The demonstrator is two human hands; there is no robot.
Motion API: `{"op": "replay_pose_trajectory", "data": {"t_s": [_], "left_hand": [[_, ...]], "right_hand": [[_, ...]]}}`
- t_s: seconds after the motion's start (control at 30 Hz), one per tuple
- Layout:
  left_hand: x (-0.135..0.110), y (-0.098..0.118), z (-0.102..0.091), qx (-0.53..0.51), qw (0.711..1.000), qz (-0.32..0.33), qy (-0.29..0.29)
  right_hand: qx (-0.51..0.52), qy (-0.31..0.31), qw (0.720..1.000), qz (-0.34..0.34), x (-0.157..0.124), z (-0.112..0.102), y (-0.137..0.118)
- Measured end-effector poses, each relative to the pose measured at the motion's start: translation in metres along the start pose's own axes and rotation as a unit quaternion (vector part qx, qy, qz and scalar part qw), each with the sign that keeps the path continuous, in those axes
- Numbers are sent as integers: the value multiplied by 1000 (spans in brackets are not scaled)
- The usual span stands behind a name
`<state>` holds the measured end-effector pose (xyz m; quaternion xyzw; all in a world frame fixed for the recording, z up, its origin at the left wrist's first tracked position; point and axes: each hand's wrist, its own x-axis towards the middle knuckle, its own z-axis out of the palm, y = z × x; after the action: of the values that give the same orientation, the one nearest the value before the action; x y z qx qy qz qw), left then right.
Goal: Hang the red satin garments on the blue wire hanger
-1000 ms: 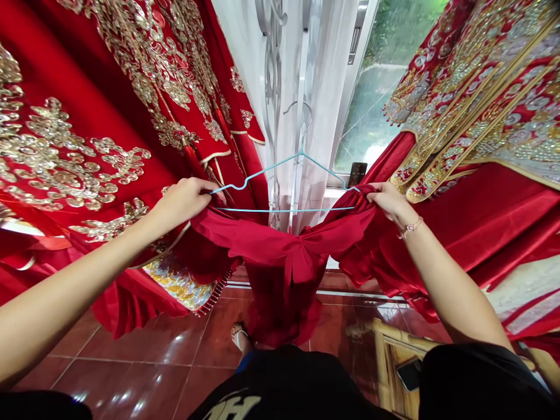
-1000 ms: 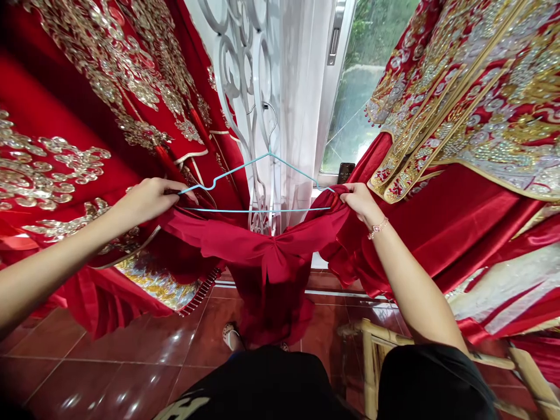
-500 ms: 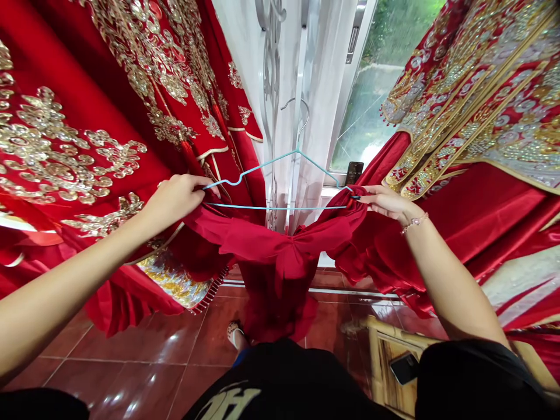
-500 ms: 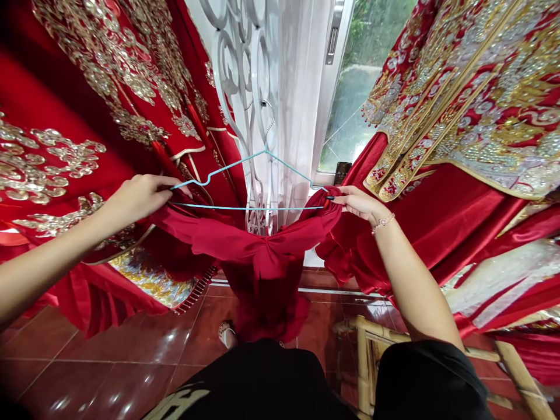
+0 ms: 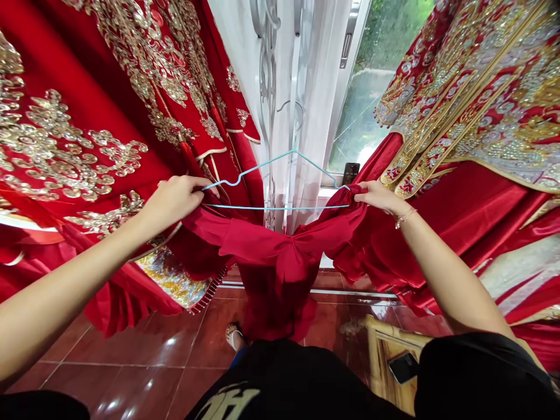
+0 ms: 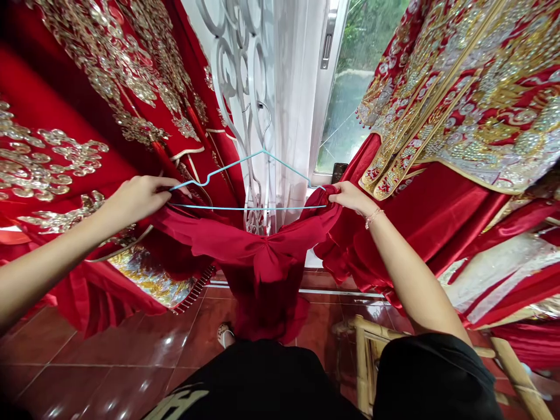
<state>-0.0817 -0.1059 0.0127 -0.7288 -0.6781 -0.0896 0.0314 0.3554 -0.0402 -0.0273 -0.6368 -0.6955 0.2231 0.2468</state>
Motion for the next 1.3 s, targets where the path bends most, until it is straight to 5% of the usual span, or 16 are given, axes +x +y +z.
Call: {"op": "replay_pose_trajectory", "data": {"t_s": [0.2,0.37,0.6,0.77,0.97,1.07,1.23,1.3], "left_hand": [[-8,0,4,-6,1000,6,12],[-21,-4,4,-5,1000,-20,12],[-31,-5,5,-7,999,-45,19],[-29,-11,13,-42,995,-29,81],[-39,-13,19,-65,988,-17,139],[-46,-6,19,-40,989,-36,136],[-49,4,20,-9,990,-51,130],[-48,5,20,-4,990,-56,126]], "right_hand": [[-188,176,964,-63,5,13,9],[-176,140,974,-11,6,12,7],[108,77,986,105,1,15,-1],[62,66,993,69,-1,14,-1],[146,-5,979,141,-15,27,1],[145,14,983,111,-17,48,1],[82,175,981,10,15,86,3],[85,169,982,8,31,98,4]]}}
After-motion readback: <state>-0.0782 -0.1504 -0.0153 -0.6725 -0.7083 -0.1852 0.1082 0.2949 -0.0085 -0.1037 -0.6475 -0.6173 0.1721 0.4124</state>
